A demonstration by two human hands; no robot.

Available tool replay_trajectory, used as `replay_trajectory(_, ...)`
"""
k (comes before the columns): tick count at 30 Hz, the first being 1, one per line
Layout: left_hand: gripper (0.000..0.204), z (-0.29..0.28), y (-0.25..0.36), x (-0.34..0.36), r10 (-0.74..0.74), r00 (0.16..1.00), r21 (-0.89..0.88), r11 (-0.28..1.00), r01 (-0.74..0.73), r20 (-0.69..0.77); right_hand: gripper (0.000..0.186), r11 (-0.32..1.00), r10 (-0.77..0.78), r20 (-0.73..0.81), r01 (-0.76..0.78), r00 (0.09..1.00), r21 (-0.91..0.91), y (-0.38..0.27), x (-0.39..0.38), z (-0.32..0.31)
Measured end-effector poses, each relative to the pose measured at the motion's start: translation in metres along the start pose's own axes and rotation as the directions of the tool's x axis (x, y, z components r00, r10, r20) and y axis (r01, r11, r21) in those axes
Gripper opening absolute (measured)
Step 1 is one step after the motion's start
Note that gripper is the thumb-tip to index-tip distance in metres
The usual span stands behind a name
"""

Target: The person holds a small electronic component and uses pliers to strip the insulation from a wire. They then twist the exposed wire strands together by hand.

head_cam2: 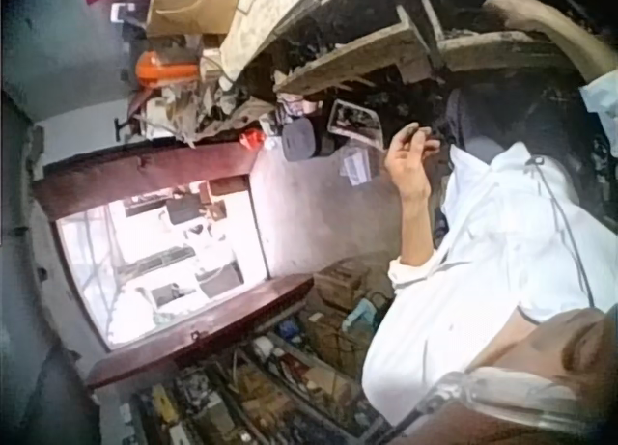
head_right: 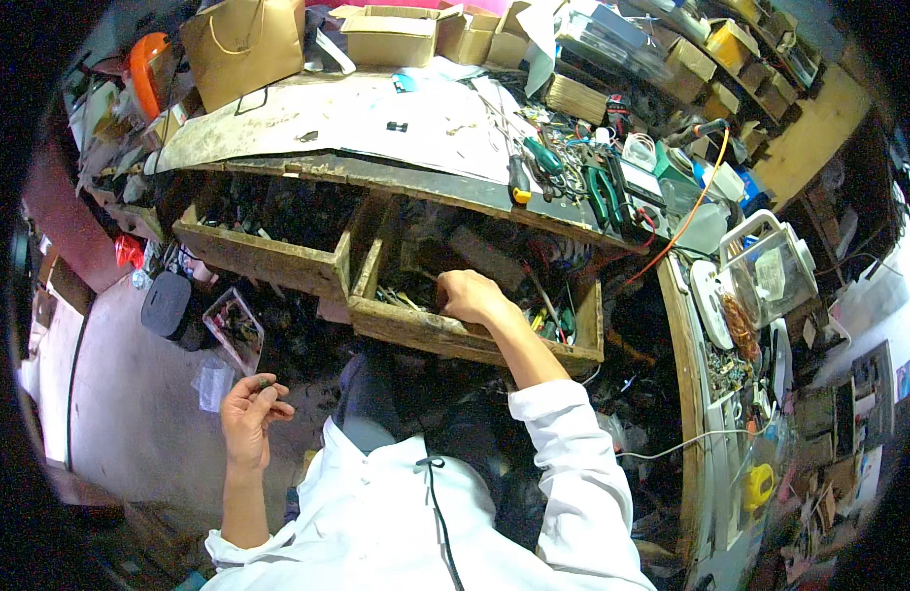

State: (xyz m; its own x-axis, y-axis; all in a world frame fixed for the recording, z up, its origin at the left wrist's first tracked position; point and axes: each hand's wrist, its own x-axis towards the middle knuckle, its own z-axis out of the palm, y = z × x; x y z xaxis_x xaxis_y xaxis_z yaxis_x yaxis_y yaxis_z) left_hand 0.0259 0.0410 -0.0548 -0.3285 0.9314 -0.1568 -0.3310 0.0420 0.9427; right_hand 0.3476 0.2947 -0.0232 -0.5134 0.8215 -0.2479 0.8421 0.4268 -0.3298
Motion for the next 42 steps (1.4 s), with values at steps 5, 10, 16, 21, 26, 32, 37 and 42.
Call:
replay_trajectory(5,0.022,-0.002,-0.005,0.002,-0.012,1.000,0.019,1.000,0.012,0.016,0.035,0.995,0.099,-0.127,-0.099,0.987,0.003,0.006,-0.009,-0.001)
replay_trajectory(10,0.019,0.012,0.002,0.005,-0.027,1.000,0.019,0.999,0.027,0.008,0.037,0.945,0.314,-0.226,-0.327,0.922,-0.022,0.005,-0.008,0.001)
replay_trajectory(16,0.022,0.018,0.003,0.008,-0.013,0.998,0.037,0.999,0.011,0.064,0.045,0.932,0.353,-0.208,-0.323,0.912,0.165,0.007,-0.017,-0.012)
replay_trajectory(21,0.019,0.017,0.009,0.008,0.044,0.997,0.029,0.999,-0.046,0.068,0.037,0.661,0.197,-0.084,-0.069,0.977,0.747,0.030,-0.018,-0.014)
replay_trajectory(26,0.018,0.016,0.020,0.008,0.064,0.996,0.030,0.997,-0.066,0.058,0.031,0.331,0.029,-0.104,0.088,0.994,0.939,0.006,-0.022,-0.017)
replay_trajectory(32,0.019,0.017,0.025,0.013,0.122,0.988,0.019,0.992,-0.124,0.097,0.035,0.183,-0.080,-0.308,0.317,0.948,0.931,-0.023,-0.033,-0.018)
replay_trajectory(37,0.014,0.020,0.020,0.011,0.116,0.982,-0.001,0.993,-0.117,0.150,0.021,0.070,-0.098,-0.336,0.343,0.937,0.937,-0.054,-0.035,-0.003)
replay_trajectory(42,0.009,0.036,0.021,0.013,0.007,0.969,-0.175,0.984,0.038,0.246,0.025,0.157,-0.101,-0.468,0.479,0.878,0.864,-0.089,-0.039,0.009)
